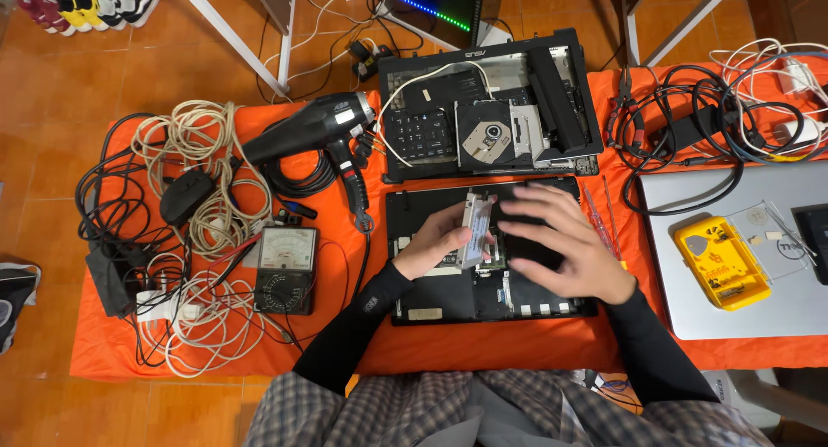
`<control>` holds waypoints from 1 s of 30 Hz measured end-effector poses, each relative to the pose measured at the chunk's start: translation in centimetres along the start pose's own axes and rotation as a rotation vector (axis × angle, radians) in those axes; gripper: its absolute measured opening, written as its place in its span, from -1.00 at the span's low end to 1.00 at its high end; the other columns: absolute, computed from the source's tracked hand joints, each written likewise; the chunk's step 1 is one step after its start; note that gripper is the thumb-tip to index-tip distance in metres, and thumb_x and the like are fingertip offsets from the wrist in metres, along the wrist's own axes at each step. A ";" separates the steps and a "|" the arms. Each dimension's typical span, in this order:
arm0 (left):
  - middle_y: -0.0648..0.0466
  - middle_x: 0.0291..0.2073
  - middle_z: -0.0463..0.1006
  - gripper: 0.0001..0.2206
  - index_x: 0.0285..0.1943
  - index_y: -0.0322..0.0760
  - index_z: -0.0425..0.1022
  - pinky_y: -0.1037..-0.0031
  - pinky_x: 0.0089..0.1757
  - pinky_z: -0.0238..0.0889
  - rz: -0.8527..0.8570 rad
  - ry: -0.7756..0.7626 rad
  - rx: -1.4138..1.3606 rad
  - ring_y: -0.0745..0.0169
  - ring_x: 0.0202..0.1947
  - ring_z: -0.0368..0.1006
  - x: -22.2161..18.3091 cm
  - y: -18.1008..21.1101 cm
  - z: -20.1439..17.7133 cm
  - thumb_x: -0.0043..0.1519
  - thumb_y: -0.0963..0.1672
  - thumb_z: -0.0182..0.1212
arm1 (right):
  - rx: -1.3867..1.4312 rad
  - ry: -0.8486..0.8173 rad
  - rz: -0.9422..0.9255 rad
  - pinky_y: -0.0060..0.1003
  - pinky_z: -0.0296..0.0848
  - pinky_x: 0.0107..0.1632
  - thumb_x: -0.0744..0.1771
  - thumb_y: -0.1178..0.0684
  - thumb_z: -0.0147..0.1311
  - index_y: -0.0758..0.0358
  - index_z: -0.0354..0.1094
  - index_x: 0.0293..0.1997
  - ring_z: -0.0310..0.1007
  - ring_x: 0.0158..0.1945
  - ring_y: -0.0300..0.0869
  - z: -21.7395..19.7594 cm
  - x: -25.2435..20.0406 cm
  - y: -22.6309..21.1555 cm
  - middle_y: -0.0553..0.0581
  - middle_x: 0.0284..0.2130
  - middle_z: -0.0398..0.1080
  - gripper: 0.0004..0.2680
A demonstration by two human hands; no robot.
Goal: Replacing or examining the hard drive of a disassembled laptop.
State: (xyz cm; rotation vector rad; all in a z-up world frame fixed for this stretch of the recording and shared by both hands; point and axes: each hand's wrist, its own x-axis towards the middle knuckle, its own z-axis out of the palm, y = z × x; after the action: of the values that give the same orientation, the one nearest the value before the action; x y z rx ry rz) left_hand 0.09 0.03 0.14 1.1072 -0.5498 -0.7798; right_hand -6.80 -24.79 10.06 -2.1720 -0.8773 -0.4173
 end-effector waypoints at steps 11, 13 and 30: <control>-0.08 -0.11 0.61 -0.26 0.58 -0.34 0.12 0.34 0.03 0.47 0.050 -0.005 0.049 0.16 -0.14 0.62 0.5 0.2 0.1 0.37 0.20 -0.02 | 1.352 -0.419 -0.632 0.24 0.45 0.15 0.49 0.02 -0.18 0.46 0.29 -0.28 0.48 -0.02 0.28 3.4 -1.3 -12.4 0.39 -0.26 0.39 -0.71; -0.09 -0.10 0.61 -0.27 0.57 -0.34 0.12 0.32 0.03 0.46 0.058 0.000 0.032 0.15 -0.15 0.62 0.4 0.5 0.4 0.38 0.19 0.00 | 1.432 -0.470 -0.630 0.27 0.46 0.16 0.49 0.04 -0.17 0.48 0.27 -0.28 0.46 -0.06 0.32 4.7 -2.7 -13.2 0.40 -0.30 0.36 -0.72; -0.09 -0.16 0.60 -0.34 0.54 -0.31 0.17 0.31 0.00 0.48 0.084 -0.008 0.057 0.12 -0.18 0.62 0.5 0.5 0.7 0.39 0.16 -0.04 | 1.485 -0.604 -0.675 0.20 0.35 -0.06 0.45 0.03 -0.10 0.39 0.12 -0.31 0.36 -0.16 0.37 7.4 -8.1 -15.2 0.35 -0.38 0.21 -0.77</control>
State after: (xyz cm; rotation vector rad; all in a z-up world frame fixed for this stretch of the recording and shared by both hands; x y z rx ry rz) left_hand 0.09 -0.64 0.88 1.1271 -0.6242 -0.6995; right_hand -23.08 -15.56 8.70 -0.5569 -1.5353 0.5283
